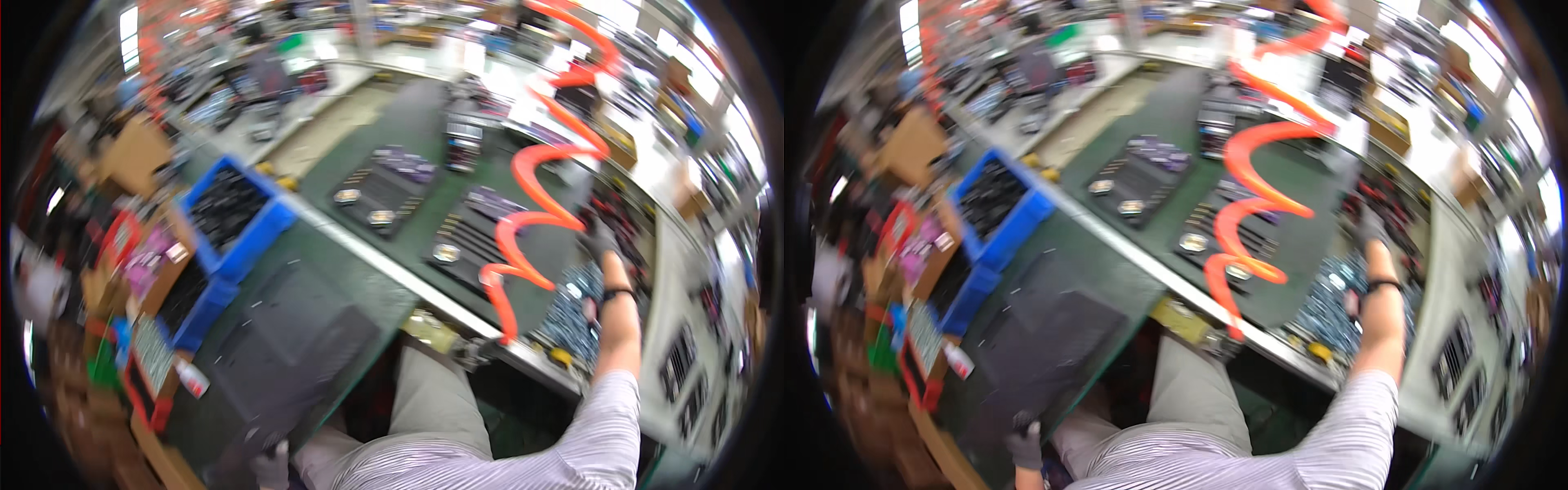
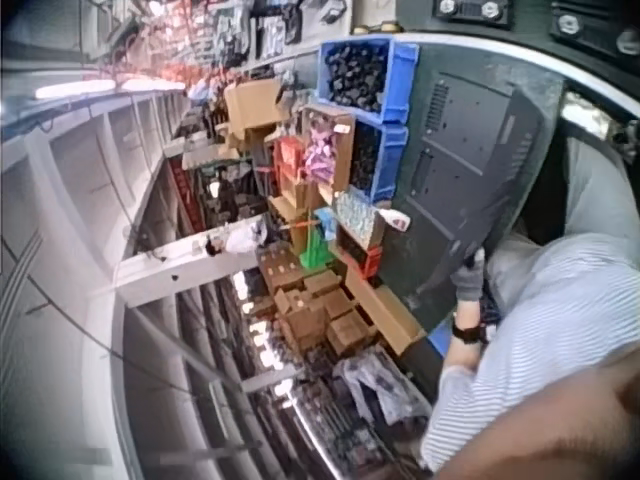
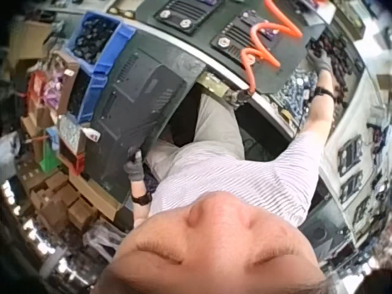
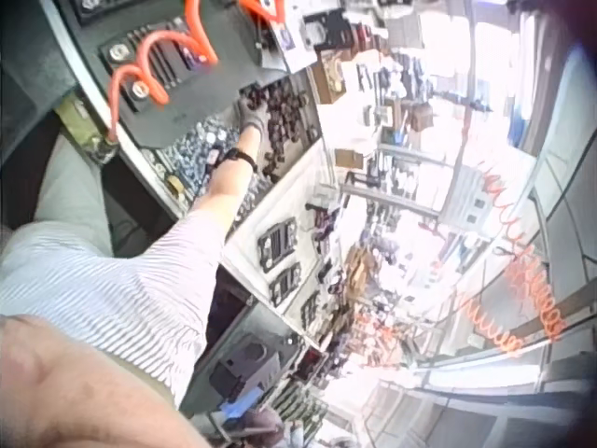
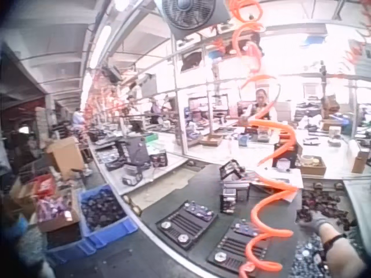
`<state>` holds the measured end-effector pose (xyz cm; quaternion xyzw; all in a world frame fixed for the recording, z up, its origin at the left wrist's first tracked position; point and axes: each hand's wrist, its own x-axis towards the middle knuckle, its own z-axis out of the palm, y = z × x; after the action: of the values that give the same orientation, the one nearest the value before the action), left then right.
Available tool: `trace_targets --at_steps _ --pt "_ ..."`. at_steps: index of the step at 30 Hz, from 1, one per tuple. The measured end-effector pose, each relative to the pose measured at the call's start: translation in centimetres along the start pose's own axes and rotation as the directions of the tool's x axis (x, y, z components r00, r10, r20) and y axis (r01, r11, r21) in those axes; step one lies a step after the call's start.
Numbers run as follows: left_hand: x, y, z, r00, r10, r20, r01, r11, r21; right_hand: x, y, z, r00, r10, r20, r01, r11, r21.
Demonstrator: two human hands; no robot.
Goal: Assembling and fastening components into an electronics enclosure using an electric screwdriver and hand tools.
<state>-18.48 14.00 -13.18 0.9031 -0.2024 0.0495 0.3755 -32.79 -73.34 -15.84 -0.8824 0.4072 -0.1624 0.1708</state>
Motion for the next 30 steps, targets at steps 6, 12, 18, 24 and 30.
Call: trace_targets --at_steps 6,12,18,24,30 --pt "1.7 6.3 -0.6 0.998 0.006 -0.060 -0.001 0.996 0.089 2.8 6.2 5.5 0.988 0.031 -0.150 -0.080 0.938 -0.337" --pt "5.0 9.2 -8.9 0.937 -0.167 0.306 0.282 0.878 -0.387 3.3 9.9 3.1 0.926 0.375 -0.041 -0.234 0.658 0.716" --pt "9.6 16.9 -17.6 0.969 -0.119 0.215 0.227 0.767 -0.601 -8.6 -8.8 -9.6 0.947 -0.098 -0.304 0.319 0.376 0.870" --pt "14.3 26.1 -12.6 0.827 0.190 0.529 0.364 0.536 -0.762 -25.0 -37.5 -13.0 0.742 -0.540 -0.398 0.604 0.280 0.746" --pt "15.1 26.9 -8.0 0.717 0.177 0.674 0.613 0.301 -0.731 -31.7 -52.3 -10.5 0.396 -0.795 -0.459 0.772 0.017 0.636"
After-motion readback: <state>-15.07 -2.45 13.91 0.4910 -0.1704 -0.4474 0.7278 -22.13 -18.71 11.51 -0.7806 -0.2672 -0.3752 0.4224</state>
